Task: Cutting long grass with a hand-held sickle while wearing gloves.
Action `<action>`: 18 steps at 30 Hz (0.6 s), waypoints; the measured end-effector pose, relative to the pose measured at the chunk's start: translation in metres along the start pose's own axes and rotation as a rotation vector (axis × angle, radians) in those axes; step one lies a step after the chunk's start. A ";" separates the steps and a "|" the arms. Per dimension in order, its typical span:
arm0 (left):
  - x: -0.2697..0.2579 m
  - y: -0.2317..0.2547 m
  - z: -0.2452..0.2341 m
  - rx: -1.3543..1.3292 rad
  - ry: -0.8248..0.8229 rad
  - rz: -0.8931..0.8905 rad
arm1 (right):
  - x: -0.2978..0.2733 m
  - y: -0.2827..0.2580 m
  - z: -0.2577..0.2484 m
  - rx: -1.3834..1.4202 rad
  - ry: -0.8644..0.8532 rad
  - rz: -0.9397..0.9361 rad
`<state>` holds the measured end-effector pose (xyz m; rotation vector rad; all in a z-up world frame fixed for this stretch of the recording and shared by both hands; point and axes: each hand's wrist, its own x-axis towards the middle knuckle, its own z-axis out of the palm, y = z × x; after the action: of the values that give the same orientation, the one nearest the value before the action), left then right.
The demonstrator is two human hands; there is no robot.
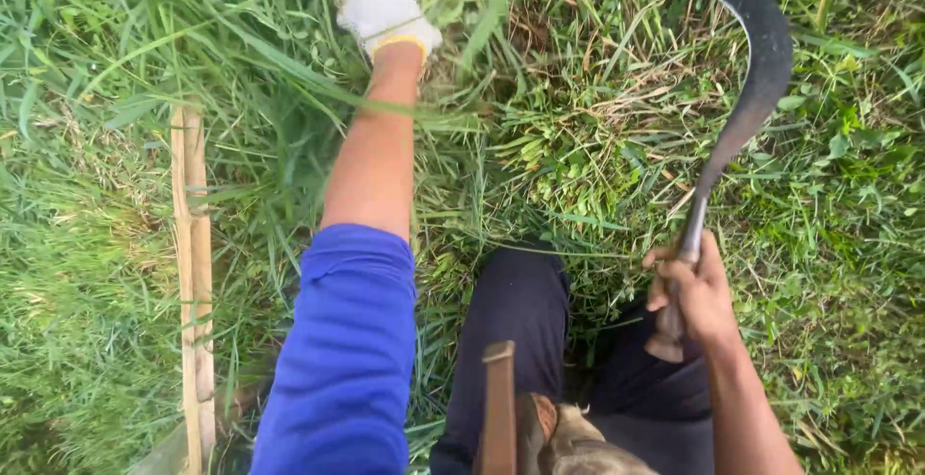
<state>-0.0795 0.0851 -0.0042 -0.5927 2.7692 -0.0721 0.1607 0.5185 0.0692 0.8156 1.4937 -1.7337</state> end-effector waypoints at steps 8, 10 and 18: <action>-0.002 -0.009 0.067 -0.032 -0.178 -0.179 | -0.012 0.022 -0.003 -0.032 0.149 -0.067; -0.010 -0.006 0.038 -0.081 -0.349 -0.119 | -0.017 0.025 -0.003 -0.058 0.069 -0.148; -0.035 -0.019 0.004 -0.493 -0.538 -0.191 | 0.005 -0.031 0.057 -0.072 -0.084 -0.043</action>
<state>-0.0407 0.0818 0.0044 -0.8464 2.1928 0.6465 0.1310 0.4642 0.0900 0.6702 1.5179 -1.7131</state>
